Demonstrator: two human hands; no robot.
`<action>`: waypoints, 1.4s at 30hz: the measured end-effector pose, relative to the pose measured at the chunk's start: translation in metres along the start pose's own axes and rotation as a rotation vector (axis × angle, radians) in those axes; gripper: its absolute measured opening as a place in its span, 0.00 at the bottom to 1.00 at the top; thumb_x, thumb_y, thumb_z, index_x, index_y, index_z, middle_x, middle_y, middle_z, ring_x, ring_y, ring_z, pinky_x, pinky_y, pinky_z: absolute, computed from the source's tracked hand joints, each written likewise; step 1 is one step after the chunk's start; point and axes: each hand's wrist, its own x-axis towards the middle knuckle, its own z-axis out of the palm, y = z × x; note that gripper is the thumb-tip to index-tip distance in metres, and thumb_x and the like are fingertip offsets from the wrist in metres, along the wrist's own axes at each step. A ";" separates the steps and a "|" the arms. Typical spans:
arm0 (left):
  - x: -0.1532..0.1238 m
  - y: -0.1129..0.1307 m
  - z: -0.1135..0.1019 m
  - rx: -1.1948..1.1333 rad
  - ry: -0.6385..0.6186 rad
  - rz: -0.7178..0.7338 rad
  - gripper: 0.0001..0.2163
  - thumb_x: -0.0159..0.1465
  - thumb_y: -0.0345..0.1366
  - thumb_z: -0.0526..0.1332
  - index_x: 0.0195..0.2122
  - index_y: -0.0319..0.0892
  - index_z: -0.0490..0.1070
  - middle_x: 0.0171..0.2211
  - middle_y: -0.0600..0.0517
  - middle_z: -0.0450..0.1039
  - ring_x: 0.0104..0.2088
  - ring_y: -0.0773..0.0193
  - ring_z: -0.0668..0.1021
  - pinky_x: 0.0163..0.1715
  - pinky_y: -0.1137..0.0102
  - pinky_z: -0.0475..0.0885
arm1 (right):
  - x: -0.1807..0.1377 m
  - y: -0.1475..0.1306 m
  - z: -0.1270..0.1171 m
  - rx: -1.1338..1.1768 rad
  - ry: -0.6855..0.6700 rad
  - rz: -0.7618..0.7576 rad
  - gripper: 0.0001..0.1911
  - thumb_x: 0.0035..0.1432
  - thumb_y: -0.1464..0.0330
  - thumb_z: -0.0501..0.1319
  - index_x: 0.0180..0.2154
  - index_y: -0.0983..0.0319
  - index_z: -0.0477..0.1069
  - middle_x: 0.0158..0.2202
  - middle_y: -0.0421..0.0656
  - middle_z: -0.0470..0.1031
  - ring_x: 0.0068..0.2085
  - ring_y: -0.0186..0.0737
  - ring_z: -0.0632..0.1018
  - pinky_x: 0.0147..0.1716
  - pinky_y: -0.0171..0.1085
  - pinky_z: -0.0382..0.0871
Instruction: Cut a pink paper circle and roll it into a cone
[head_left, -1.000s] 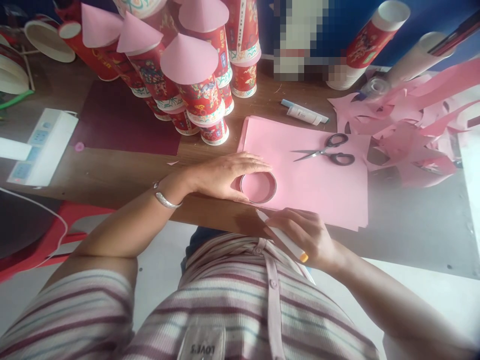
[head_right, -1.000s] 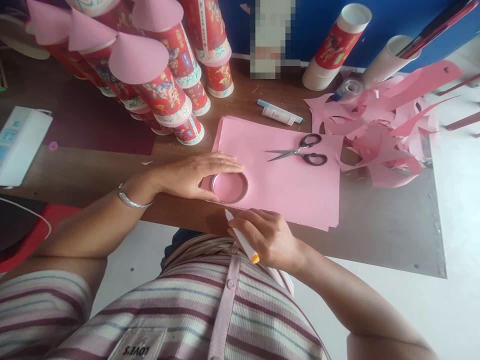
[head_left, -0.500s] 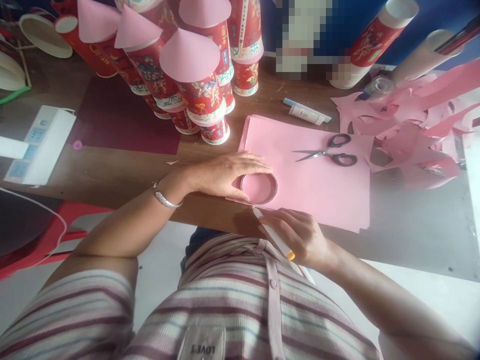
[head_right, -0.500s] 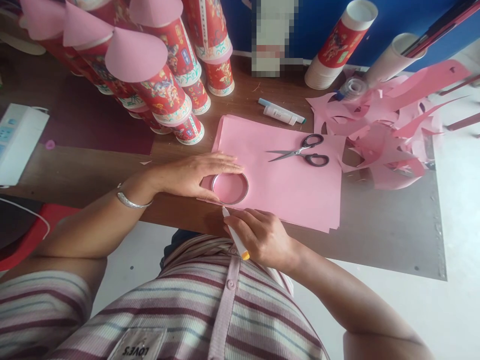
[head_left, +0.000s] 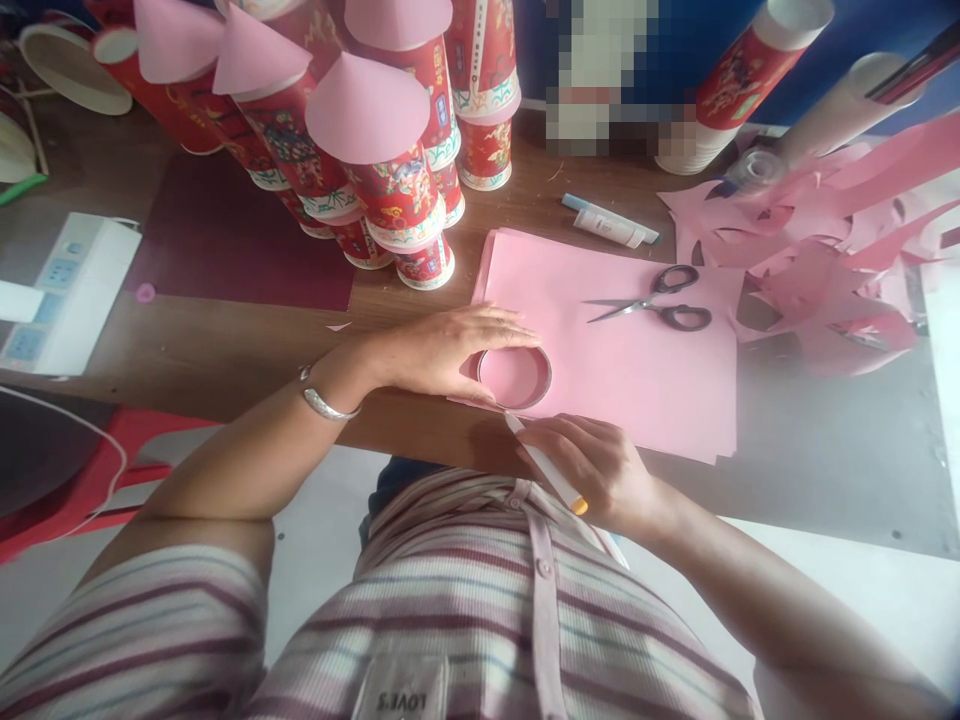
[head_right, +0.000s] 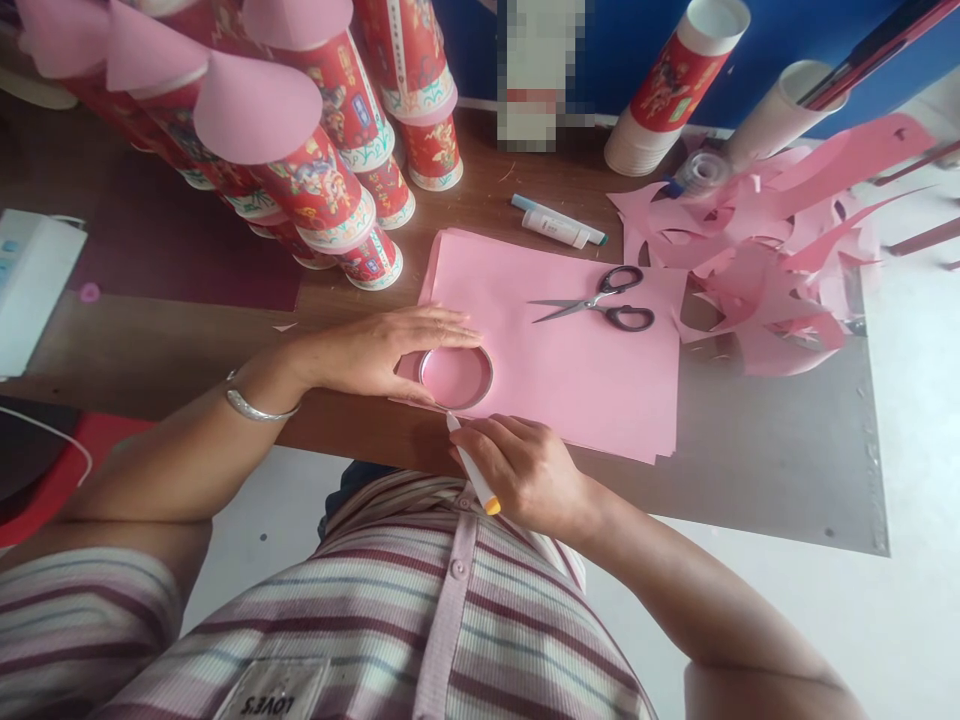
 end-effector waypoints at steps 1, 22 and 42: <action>0.000 0.000 0.000 0.000 0.000 -0.002 0.34 0.67 0.40 0.73 0.73 0.47 0.65 0.74 0.46 0.66 0.77 0.53 0.64 0.78 0.57 0.54 | -0.001 0.000 -0.001 0.005 -0.005 0.014 0.10 0.73 0.76 0.58 0.53 0.66 0.71 0.37 0.49 0.84 0.32 0.42 0.83 0.28 0.39 0.77; 0.000 0.001 -0.001 0.007 -0.020 -0.042 0.34 0.67 0.39 0.72 0.73 0.49 0.65 0.74 0.49 0.66 0.77 0.54 0.63 0.78 0.57 0.54 | -0.017 0.010 -0.017 0.092 -0.010 0.105 0.11 0.71 0.75 0.62 0.53 0.63 0.74 0.38 0.48 0.84 0.34 0.42 0.84 0.30 0.40 0.79; -0.004 -0.002 0.002 0.106 0.029 -0.005 0.40 0.62 0.39 0.77 0.74 0.50 0.65 0.72 0.44 0.68 0.74 0.48 0.68 0.77 0.52 0.61 | 0.036 0.147 -0.029 -0.361 0.205 0.161 0.18 0.73 0.65 0.60 0.62 0.59 0.70 0.54 0.52 0.79 0.51 0.54 0.83 0.47 0.50 0.82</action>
